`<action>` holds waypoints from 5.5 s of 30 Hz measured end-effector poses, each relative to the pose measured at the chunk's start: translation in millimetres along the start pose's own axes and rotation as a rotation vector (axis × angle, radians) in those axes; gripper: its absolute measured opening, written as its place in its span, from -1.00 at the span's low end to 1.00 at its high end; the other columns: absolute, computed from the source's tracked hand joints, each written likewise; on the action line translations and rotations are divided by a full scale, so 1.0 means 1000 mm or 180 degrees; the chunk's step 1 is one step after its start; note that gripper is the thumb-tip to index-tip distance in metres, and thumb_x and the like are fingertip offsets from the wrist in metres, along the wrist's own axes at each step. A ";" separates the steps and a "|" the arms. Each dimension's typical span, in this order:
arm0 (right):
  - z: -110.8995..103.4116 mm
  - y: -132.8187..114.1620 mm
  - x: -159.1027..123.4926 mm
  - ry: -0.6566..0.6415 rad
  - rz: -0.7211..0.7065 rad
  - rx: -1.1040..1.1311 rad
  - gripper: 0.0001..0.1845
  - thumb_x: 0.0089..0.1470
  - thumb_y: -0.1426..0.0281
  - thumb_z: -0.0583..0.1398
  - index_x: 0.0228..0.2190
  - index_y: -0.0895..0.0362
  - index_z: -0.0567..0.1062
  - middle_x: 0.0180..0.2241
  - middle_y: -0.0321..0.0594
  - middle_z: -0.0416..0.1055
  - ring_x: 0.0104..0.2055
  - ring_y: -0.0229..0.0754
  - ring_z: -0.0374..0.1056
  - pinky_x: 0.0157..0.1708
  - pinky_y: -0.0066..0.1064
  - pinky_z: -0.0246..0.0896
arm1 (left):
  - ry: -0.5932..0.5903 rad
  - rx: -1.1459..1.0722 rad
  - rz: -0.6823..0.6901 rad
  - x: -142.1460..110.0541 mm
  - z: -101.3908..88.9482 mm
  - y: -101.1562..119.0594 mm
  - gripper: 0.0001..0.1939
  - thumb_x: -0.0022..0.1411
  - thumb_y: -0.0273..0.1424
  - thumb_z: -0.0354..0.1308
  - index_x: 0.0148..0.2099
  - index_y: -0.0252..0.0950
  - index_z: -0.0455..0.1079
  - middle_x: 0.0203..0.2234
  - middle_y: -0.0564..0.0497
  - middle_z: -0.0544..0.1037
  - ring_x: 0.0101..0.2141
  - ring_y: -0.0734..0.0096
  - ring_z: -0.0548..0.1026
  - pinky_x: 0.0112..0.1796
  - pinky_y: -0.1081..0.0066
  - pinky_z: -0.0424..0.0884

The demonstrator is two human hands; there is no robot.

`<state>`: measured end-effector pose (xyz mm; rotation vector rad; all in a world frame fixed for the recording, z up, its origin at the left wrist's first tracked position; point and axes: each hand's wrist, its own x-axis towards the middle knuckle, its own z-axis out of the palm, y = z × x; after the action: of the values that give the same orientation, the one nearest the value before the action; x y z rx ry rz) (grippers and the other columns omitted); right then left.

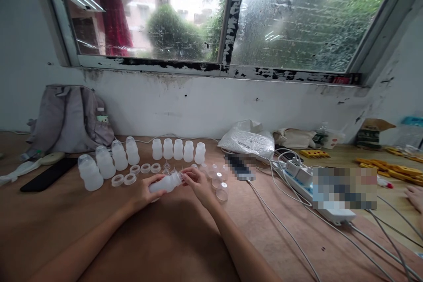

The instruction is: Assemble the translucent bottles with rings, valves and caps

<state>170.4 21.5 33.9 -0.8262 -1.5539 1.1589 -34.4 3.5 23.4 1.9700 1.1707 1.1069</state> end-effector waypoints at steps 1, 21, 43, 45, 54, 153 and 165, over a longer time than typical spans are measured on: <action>-0.002 0.000 0.000 -0.0075 0.0041 0.0024 -0.76 -0.07 0.23 0.16 -0.37 0.14 0.40 -0.44 -0.26 0.39 -0.39 -0.26 0.32 -0.36 -0.37 0.27 | -0.0036 -0.0074 -0.0049 0.001 -0.001 -0.001 -0.58 -0.06 -0.29 0.17 -0.10 -0.31 0.35 -0.25 -0.04 0.49 -0.27 0.26 0.43 -0.25 0.38 0.34; -0.009 0.012 0.004 -0.0167 0.0310 -0.0856 -0.56 -0.04 0.07 0.06 -0.69 0.15 0.23 -0.77 -0.41 0.14 -0.74 -0.40 0.05 -0.71 -0.52 -0.08 | -0.0073 0.1217 0.1089 -0.004 -0.002 -0.013 -0.49 -0.01 -0.26 0.12 0.03 -0.27 0.25 -0.11 -0.06 0.43 -0.15 0.24 0.42 -0.15 0.32 0.35; 0.002 -0.008 -0.007 -0.0549 0.0444 0.0174 -0.47 -0.14 0.21 0.22 -0.08 0.06 0.32 -0.23 -0.21 0.36 -0.20 -0.20 0.28 -0.22 -0.35 0.21 | -0.0262 0.0187 0.0284 -0.001 0.002 -0.004 -0.59 0.04 -0.22 0.09 -0.06 -0.28 0.32 -0.20 -0.02 0.48 -0.23 0.27 0.45 -0.24 0.38 0.38; 0.006 -0.008 -0.009 -0.0425 0.0407 0.0110 -0.55 -0.11 0.22 0.21 -0.14 0.09 0.38 -0.25 -0.20 0.37 -0.17 -0.17 0.27 -0.15 -0.32 0.16 | -0.0344 -0.0076 0.0061 -0.001 0.004 -0.002 -0.58 0.03 -0.22 0.11 -0.07 -0.30 0.33 -0.22 -0.02 0.49 -0.26 0.28 0.45 -0.27 0.39 0.38; 0.008 -0.006 -0.006 0.0016 0.0210 -0.0496 -0.63 -0.07 0.19 0.16 -0.24 0.16 0.42 -0.38 -0.20 0.40 -0.30 -0.16 0.30 -0.28 -0.34 0.19 | 0.0057 0.0315 0.0351 -0.006 0.013 0.009 -0.59 0.01 -0.27 0.13 -0.06 -0.22 0.28 -0.20 0.01 0.46 -0.22 0.30 0.42 -0.20 0.35 0.36; 0.024 0.014 -0.012 -0.0208 -0.0888 -0.1668 -0.67 0.08 0.29 0.03 -0.09 0.09 0.27 -0.12 -0.18 0.31 -0.07 -0.16 0.21 -0.05 -0.32 0.09 | 0.0298 0.1317 0.0645 -0.004 0.030 -0.013 -0.48 -0.16 -0.11 0.23 -0.20 -0.29 0.21 -0.33 -0.08 0.35 -0.31 0.20 0.34 -0.33 0.22 0.37; 0.023 0.010 -0.013 -0.0491 -0.0484 -0.0964 -0.64 0.09 0.21 -0.01 -0.07 0.01 0.28 -0.27 -0.28 0.38 -0.32 -0.23 0.30 -0.31 -0.44 0.21 | 0.0169 0.1491 0.1151 0.023 -0.020 0.058 -0.69 0.11 -0.26 0.04 -0.09 -0.23 0.25 -0.27 -0.04 0.41 -0.23 0.32 0.37 -0.19 0.32 0.30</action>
<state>151.2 6.0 18.9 -0.8122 -1.9174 0.9069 -21.6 0.2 88.0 2.6066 1.2132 1.1374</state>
